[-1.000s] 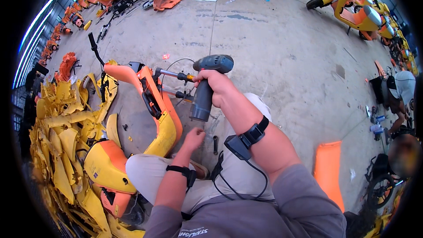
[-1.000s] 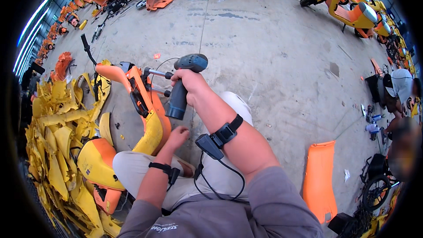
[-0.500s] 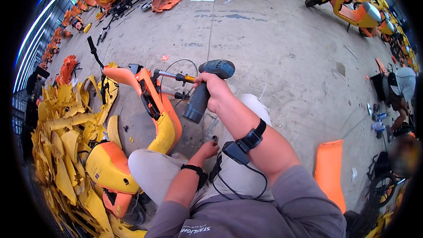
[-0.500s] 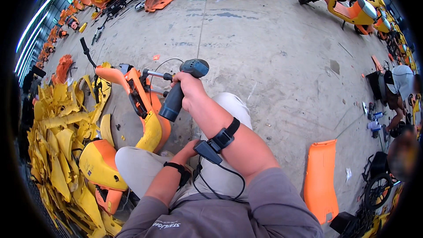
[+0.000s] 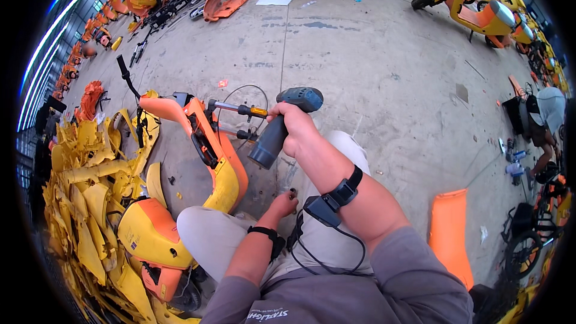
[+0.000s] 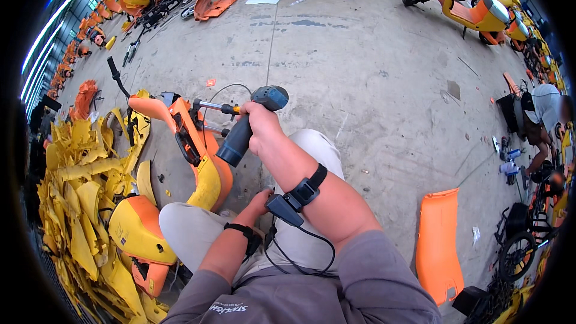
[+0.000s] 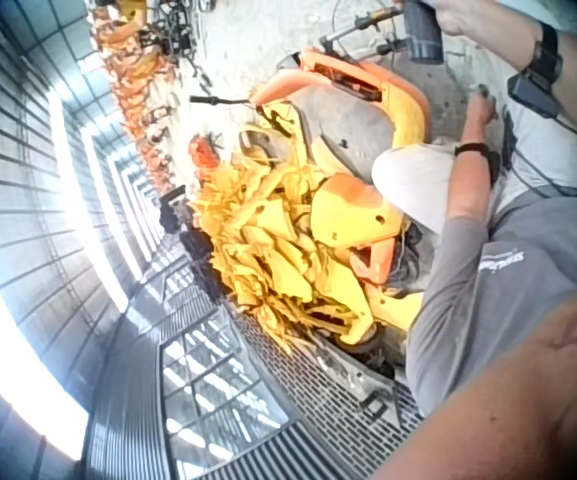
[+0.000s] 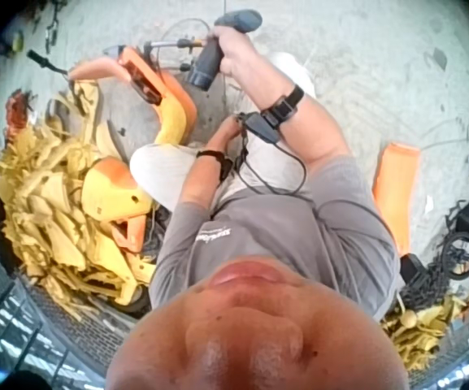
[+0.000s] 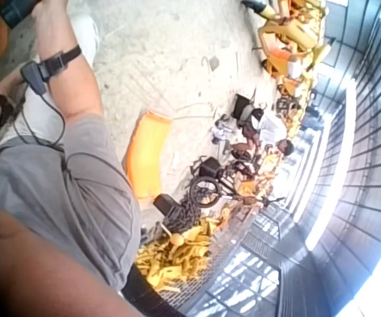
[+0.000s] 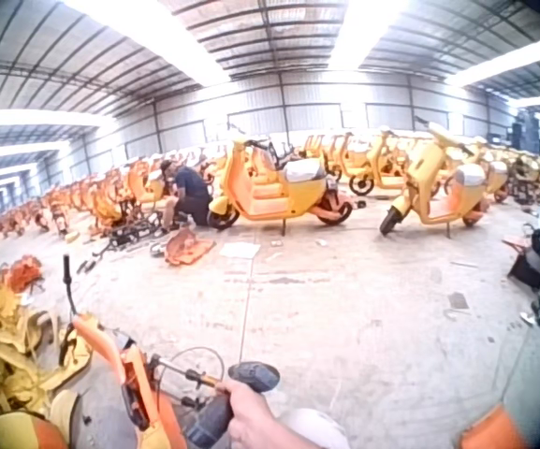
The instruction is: The person uses a power drill to fasten screws into the frame of a yellow and orange scooter, then manipulates the handlebars and brake cables.
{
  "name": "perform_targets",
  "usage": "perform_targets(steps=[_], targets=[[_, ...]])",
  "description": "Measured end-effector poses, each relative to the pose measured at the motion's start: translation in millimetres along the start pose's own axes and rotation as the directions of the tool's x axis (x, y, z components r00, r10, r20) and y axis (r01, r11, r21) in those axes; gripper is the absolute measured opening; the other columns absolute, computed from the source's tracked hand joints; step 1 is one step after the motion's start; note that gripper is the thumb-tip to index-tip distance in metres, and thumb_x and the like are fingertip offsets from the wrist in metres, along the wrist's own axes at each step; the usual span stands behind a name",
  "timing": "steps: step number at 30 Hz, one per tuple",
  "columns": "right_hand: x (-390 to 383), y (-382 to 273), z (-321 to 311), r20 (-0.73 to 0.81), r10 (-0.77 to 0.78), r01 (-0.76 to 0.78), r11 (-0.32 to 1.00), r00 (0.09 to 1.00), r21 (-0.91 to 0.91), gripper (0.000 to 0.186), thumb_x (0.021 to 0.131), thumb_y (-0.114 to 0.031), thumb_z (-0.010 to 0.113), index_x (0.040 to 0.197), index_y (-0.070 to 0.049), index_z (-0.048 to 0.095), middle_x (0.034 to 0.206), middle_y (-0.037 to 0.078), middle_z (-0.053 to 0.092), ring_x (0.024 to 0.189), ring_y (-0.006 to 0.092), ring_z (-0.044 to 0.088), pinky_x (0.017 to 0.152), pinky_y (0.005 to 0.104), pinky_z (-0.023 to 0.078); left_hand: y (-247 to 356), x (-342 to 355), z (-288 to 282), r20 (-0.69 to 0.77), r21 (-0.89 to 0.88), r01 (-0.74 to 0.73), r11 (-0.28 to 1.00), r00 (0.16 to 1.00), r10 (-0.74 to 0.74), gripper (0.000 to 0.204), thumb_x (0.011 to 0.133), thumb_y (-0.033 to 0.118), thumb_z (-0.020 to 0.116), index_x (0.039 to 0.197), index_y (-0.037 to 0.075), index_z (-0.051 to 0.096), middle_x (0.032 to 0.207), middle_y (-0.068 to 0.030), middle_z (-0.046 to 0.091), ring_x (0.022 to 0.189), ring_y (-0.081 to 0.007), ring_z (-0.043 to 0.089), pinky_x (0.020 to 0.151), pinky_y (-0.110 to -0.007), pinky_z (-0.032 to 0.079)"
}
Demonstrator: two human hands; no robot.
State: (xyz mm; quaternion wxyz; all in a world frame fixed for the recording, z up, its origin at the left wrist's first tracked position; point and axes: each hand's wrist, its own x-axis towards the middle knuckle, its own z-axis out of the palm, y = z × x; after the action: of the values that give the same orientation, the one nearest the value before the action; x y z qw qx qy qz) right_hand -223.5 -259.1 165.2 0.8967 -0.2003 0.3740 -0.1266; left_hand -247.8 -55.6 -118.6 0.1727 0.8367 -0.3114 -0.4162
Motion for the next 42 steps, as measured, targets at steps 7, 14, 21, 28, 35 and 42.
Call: perform_targets(steps=[7, 14, 21, 28, 35, 42], targets=[[2.0, 3.5, -4.5, -0.003, 0.013, -0.013, 1.0, 1.0, -0.026, 0.023, 0.08, -0.007, 0.063, 0.1, -0.002, 0.053, 0.082, 0.01, 0.058, 0.074, 0.0206, 0.058, 0.067, 0.0424, 0.051, 8.0, -4.3, 3.7, 0.013, 0.064, 0.021, 0.998, 1.0, -0.021, 0.044, 0.084, 0.03, 0.058, 0.118, 0.003, 0.064, 0.111, -0.023, 0.068, 0.105, -0.0372, 0.065, 0.093, -0.044, 0.051], [0.9, 5.4, 2.9, -0.006, 0.005, -0.005, 1.0, 1.0, -0.025, 0.021, 0.08, -0.007, 0.062, 0.099, -0.002, 0.054, 0.081, 0.011, 0.059, 0.073, 0.0208, 0.059, 0.066, 0.0424, 0.051, -5.6, -4.6, 0.2, 0.012, 0.114, -0.036, 0.993, 0.999, 0.035, 0.042, 0.085, 0.03, 0.057, 0.115, 0.003, 0.064, 0.108, -0.0232, 0.068, 0.103, -0.0375, 0.065, 0.091, -0.045, 0.051], [3.8, 7.3, 1.3, 0.002, 0.017, -0.017, 0.999, 1.0, -0.037, 0.021, 0.081, -0.007, 0.062, 0.099, -0.001, 0.054, 0.08, 0.011, 0.059, 0.072, 0.0216, 0.058, 0.065, 0.0444, 0.051, -6.4, -4.8, 1.9, -0.015, 0.103, -0.051, 0.993, 0.999, 0.052, 0.041, 0.085, 0.029, 0.057, 0.114, 0.002, 0.064, 0.103, -0.0228, 0.069, 0.099, -0.0375, 0.067, 0.088, -0.045, 0.052], [6.0, 8.1, -3.3, -0.011, 0.004, -0.004, 1.0, 1.0, -0.02, 0.021, 0.081, -0.008, 0.062, 0.1, -0.002, 0.054, 0.08, 0.011, 0.059, 0.072, 0.0215, 0.058, 0.065, 0.0446, 0.051, 7.5, -10.0, -2.4, 0.014, 0.055, -0.057, 0.997, 0.998, 0.056, 0.038, 0.084, 0.027, 0.057, 0.111, 0.001, 0.063, 0.092, -0.019, 0.072, 0.089, -0.0342, 0.07, 0.083, -0.044, 0.053], [-1.0, 7.1, 2.0, -0.018, 0.029, -0.029, 0.999, 0.999, -0.029, 0.016, 0.08, -0.007, 0.063, 0.095, -0.003, 0.056, 0.08, 0.009, 0.06, 0.072, 0.02, 0.06, 0.067, 0.041, 0.051, 2.7, -10.3, -3.4, 0.006, 0.082, -0.045, 0.996, 0.999, 0.044, 0.038, 0.084, 0.027, 0.057, 0.111, 0.002, 0.064, 0.093, -0.0195, 0.071, 0.092, -0.0348, 0.069, 0.084, -0.044, 0.052], [-0.4, 7.6, 0.4, -0.038, 0.036, -0.037, 0.999, 0.999, -0.032, 0.012, 0.079, -0.006, 0.064, 0.09, -0.004, 0.058, 0.08, 0.008, 0.062, 0.072, 0.0193, 0.062, 0.071, 0.0373, 0.051, 0.1, -7.4, 0.2, 0.006, 0.095, -0.067, 0.993, 0.998, 0.067, 0.039, 0.084, 0.028, 0.057, 0.113, 0.001, 0.063, 0.101, -0.0227, 0.07, 0.097, -0.0377, 0.067, 0.087, -0.045, 0.052]])
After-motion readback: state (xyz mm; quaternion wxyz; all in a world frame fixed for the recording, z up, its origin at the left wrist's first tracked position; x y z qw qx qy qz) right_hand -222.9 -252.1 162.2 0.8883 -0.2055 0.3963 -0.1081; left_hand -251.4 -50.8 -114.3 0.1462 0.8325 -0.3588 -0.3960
